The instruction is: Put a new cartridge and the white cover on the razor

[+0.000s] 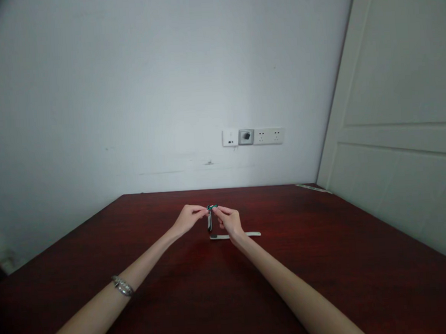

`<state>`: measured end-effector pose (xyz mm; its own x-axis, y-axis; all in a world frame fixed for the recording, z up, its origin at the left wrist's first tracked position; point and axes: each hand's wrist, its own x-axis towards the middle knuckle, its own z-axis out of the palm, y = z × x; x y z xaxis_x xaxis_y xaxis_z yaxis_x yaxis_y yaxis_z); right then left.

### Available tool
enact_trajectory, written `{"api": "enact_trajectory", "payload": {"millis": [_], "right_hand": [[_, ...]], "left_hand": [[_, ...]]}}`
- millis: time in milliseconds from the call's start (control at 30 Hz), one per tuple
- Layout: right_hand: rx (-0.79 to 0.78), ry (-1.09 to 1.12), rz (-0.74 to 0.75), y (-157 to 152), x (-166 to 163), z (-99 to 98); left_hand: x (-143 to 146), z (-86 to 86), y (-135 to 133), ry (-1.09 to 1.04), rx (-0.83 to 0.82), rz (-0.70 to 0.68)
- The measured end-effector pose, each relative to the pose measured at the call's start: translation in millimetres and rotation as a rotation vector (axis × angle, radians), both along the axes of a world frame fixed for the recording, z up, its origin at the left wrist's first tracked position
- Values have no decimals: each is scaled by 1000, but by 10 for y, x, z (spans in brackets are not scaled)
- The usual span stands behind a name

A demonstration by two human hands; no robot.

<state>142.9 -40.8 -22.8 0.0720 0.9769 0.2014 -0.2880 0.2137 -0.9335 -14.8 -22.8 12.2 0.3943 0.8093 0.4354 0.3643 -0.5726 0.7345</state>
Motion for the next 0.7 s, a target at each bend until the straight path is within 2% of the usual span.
{"api": "enact_trajectory", "payload": {"millis": [200, 367, 567, 700], "right_hand": [[-9, -7, 14, -1, -14, -29], [0, -168, -12, 31, 110, 22], [354, -528, -147, 75, 321, 86], [446, -634, -117, 89, 357, 61]], "left_hand": [[-10, -20, 6, -2, -17, -3], [-80, 15, 42, 9, -102, -27], [-178, 31, 103, 91, -210, -80], [-179, 26, 87, 164, -240, -100]]}}
